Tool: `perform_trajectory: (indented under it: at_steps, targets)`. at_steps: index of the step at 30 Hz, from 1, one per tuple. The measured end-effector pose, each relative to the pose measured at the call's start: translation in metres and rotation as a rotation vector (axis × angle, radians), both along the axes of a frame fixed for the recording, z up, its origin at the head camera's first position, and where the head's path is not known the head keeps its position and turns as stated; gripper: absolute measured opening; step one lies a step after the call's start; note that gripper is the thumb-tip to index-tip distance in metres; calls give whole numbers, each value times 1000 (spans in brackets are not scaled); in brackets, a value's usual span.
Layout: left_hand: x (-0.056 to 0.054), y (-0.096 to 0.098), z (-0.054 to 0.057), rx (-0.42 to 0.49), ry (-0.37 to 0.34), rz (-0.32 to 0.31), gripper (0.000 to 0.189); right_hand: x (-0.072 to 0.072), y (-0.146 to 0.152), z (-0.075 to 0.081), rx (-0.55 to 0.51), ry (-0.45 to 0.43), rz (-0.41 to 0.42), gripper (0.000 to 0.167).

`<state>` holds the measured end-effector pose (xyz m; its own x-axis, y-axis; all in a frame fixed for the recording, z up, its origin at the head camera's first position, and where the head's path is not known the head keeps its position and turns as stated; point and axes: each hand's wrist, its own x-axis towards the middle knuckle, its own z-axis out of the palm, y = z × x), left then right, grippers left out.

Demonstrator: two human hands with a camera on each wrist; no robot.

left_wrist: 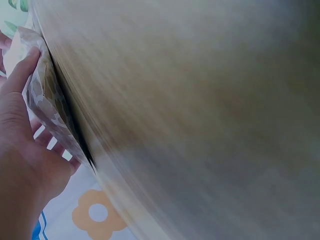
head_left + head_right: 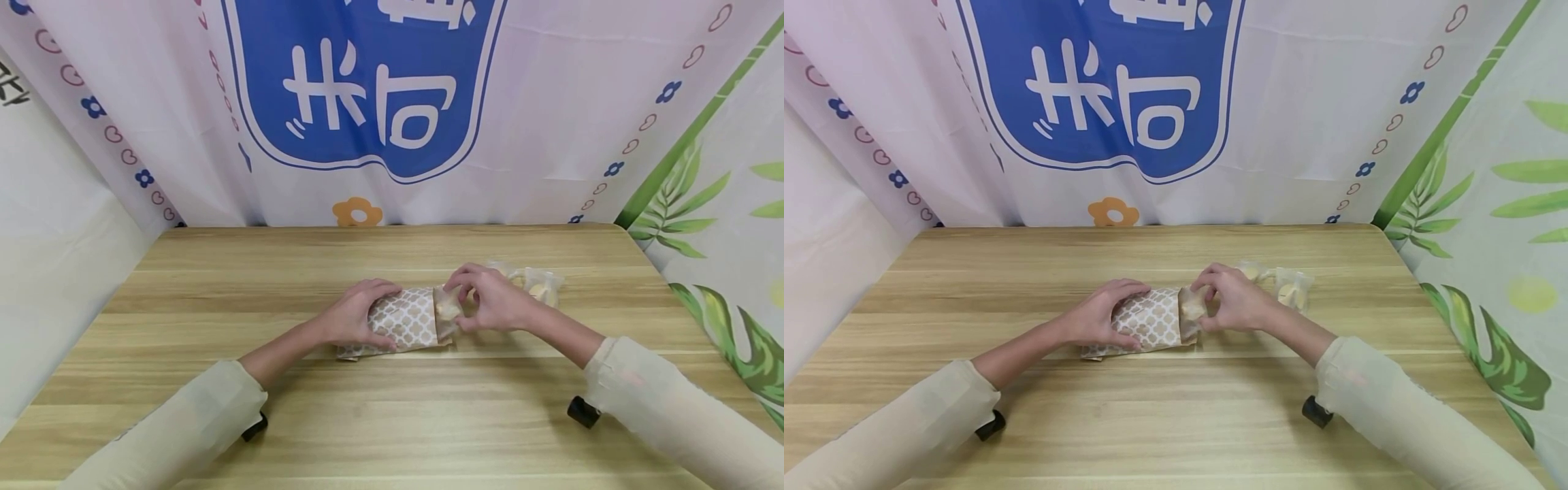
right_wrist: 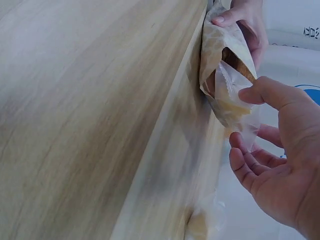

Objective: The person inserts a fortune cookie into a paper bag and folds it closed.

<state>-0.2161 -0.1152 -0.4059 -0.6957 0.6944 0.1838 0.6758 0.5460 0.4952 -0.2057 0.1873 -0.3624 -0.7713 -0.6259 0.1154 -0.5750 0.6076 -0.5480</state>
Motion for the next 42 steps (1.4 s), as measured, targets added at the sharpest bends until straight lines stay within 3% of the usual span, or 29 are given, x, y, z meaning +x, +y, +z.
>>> perform_trajectory:
  at_steps: [15, 20, 24, 30, 42]
  targets:
    - [2, 1, 3, 9, 4, -3, 98, -2, -5, -7, -79, 61, -12, 43]
    - [2, 1, 4, 12, 2, -5, 98, -3, -6, -7, -120, 53, 34, 43]
    - [1, 2, 4, 4, -3, -10, 99, -2, -10, -10, -98, 43, 60, 44]
    - [1, 3, 3, 1, -18, -6, 100, 0, -14, -13, -59, 38, 24, 45]
    - [1, 3, 2, 2, -9, -15, 99, 1, -16, -20, -48, 131, -8, 53]
